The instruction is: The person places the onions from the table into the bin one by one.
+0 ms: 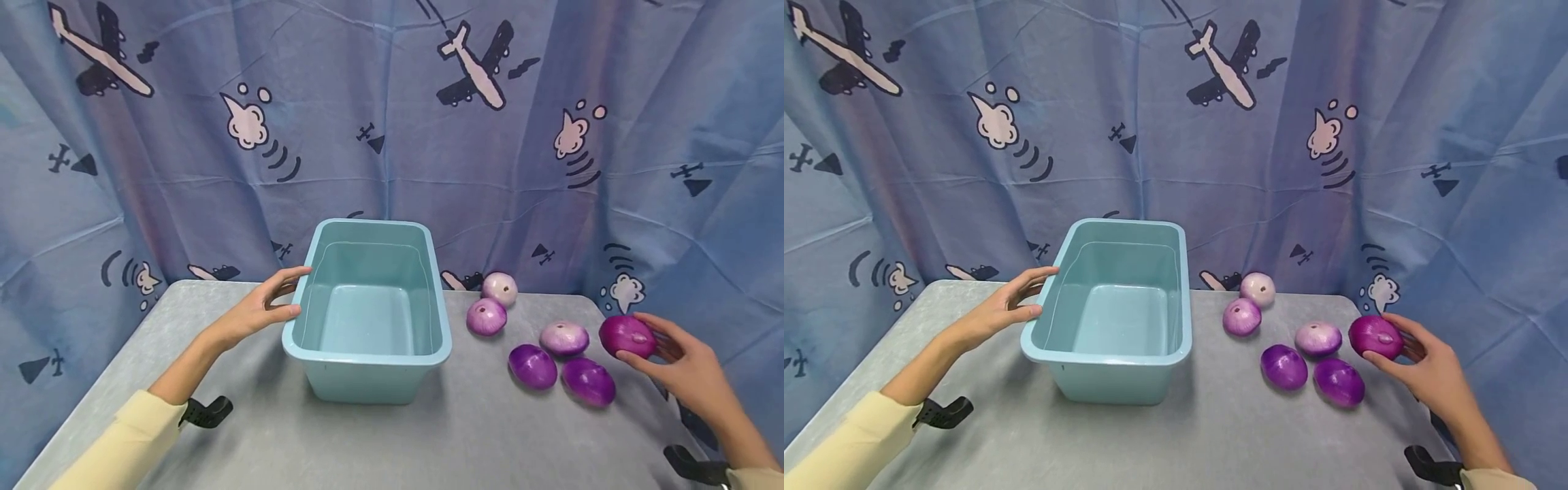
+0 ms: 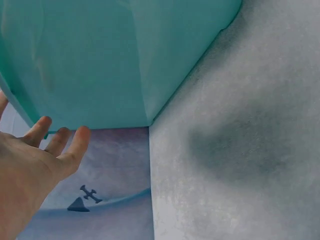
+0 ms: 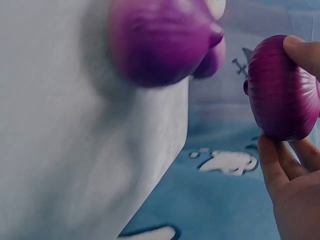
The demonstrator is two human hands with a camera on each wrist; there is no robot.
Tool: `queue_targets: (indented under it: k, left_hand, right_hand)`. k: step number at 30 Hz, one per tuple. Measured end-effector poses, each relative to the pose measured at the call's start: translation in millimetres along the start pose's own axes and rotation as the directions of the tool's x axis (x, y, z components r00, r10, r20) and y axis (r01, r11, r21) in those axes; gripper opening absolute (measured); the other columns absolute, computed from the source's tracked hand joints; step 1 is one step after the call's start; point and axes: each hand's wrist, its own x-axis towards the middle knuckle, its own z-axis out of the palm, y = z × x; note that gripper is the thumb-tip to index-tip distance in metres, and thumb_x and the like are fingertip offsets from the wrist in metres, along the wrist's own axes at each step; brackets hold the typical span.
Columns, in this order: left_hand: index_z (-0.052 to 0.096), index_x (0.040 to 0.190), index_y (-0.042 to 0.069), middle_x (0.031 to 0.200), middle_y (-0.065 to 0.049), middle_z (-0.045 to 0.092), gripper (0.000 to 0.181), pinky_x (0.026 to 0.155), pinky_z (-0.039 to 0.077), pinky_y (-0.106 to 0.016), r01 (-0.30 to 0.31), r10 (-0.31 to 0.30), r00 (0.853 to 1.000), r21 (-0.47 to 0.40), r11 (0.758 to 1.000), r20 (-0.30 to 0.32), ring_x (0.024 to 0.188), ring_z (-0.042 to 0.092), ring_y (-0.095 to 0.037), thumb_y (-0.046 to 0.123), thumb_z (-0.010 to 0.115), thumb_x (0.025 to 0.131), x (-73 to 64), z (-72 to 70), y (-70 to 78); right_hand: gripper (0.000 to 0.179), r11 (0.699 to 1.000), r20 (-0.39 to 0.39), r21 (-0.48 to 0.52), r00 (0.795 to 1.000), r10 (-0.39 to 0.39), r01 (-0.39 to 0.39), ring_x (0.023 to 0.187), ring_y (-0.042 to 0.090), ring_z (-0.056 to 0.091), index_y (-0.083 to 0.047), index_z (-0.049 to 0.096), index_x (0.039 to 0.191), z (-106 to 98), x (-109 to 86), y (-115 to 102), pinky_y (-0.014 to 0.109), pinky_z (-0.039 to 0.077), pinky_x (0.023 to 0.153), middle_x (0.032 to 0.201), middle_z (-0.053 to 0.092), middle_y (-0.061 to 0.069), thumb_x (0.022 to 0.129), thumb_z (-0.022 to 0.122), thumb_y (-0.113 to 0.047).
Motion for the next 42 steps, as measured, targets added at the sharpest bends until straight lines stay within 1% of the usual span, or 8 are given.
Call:
queue_targets:
  k: [1, 3, 5, 15, 19, 24, 33, 42]
  left_hand:
    - [0.034, 0.158, 0.020, 0.159, -0.007, 0.033, 0.065, 0.105, 0.036, -0.061, 0.005, -0.005, 1.000, -0.001, 1.000, -0.001, 0.146, 0.027, -0.035, 0.020, 0.064, 0.100, 0.2, 0.4, -0.5]
    - [0.033, 0.159, 0.020, 0.160, -0.007, 0.032, 0.066, 0.105, 0.036, -0.061, 0.011, -0.011, 1.000, -0.004, 1.000, 0.000, 0.146, 0.026, -0.036, 0.020, 0.064, 0.101, 0.4, 1.0, -1.5]
    - [0.034, 0.159, 0.021, 0.160, -0.007, 0.032, 0.066, 0.106, 0.035, -0.062, 0.015, -0.015, 1.000, -0.005, 1.000, -0.003, 0.146, 0.026, -0.037, 0.020, 0.064, 0.100, 0.1, 1.0, -2.2]
    - [0.033, 0.159, 0.021, 0.160, -0.006, 0.031, 0.066, 0.107, 0.033, -0.063, 0.006, -0.006, 1.000, 0.015, 1.000, -0.008, 0.146, 0.027, -0.037, 0.020, 0.064, 0.101, 1.8, 1.4, -2.2]
    - [0.033, 0.159, 0.020, 0.160, -0.007, 0.032, 0.066, 0.107, 0.033, -0.063, 0.002, -0.002, 1.000, 0.012, 1.000, -0.010, 0.146, 0.027, -0.038, 0.020, 0.064, 0.101, 1.6, 1.9, -2.8]
    - [0.033, 0.159, 0.021, 0.159, -0.010, 0.032, 0.066, 0.107, 0.032, -0.064, -0.007, 0.007, 1.000, 0.006, 1.000, -0.005, 0.145, 0.027, -0.039, 0.021, 0.063, 0.101, 1.2, 2.8, -4.6]
    - [0.032, 0.160, 0.022, 0.158, -0.011, 0.035, 0.066, 0.109, 0.030, -0.063, -0.040, 0.040, 0.999, 0.003, 0.999, -0.007, 0.144, 0.029, -0.039, 0.020, 0.063, 0.101, 1.3, 2.4, -6.5]
    - [0.030, 0.160, 0.020, 0.157, -0.015, 0.035, 0.067, 0.110, 0.028, -0.063, -0.035, 0.035, 0.999, -0.022, 0.999, 0.006, 0.145, 0.029, -0.038, 0.020, 0.061, 0.102, 1.6, 3.5, -7.7]
  right_hand:
    - [0.076, 1.000, 0.001, 0.022, 1.000, -0.015, 0.015, 0.100, -0.022, 0.046, -0.010, 0.053, 0.148, 1, 2.1, -3, 0.003, 0.042, 0.078, 0.127, 0.055, -0.007, 0.082, 0.089, -0.018]
    - [0.075, 0.998, 0.008, 0.057, 0.999, -0.031, 0.031, 0.101, -0.021, 0.049, -0.014, 0.054, 0.148, 3, 6.5, -11, 0.004, 0.042, 0.080, 0.122, 0.051, -0.020, 0.082, 0.089, -0.016]
    - [0.074, 0.997, 0.017, 0.067, 0.999, -0.038, 0.037, 0.102, -0.021, 0.048, -0.016, 0.054, 0.148, 6, 10.8, -19, 0.004, 0.042, 0.080, 0.121, 0.049, -0.024, 0.082, 0.088, -0.017]
    - [0.076, 0.991, 0.026, 0.087, 0.995, -0.101, 0.099, 0.106, -0.015, 0.051, -0.013, 0.053, 0.149, 16, 28.5, -53, 0.006, 0.043, 0.082, 0.132, 0.053, -0.009, 0.082, 0.089, -0.013]
    - [0.074, 0.986, 0.034, 0.127, 0.993, -0.115, 0.110, 0.108, -0.011, 0.053, -0.011, 0.054, 0.148, 21, 31.6, -65, 0.006, 0.043, 0.084, 0.132, 0.052, -0.010, 0.082, 0.088, -0.009]
    - [0.073, 0.981, 0.040, 0.126, 0.988, -0.151, 0.145, 0.110, -0.011, 0.052, -0.010, 0.054, 0.147, 28, 34.6, -79, 0.006, 0.042, 0.085, 0.131, 0.052, -0.010, 0.082, 0.087, -0.009]
    - [0.074, 0.946, 0.066, 0.227, 0.965, -0.253, 0.232, 0.111, 0.001, 0.059, -0.006, 0.055, 0.145, 44, 49.6, -104, 0.010, 0.045, 0.089, 0.134, 0.056, -0.001, 0.079, 0.085, 0.005]
    - [0.072, 0.915, 0.103, 0.310, 0.948, -0.300, 0.256, 0.111, 0.008, 0.062, -0.006, 0.056, 0.144, 60, 60.7, -128, 0.016, 0.048, 0.089, 0.135, 0.058, 0.001, 0.079, 0.085, 0.006]
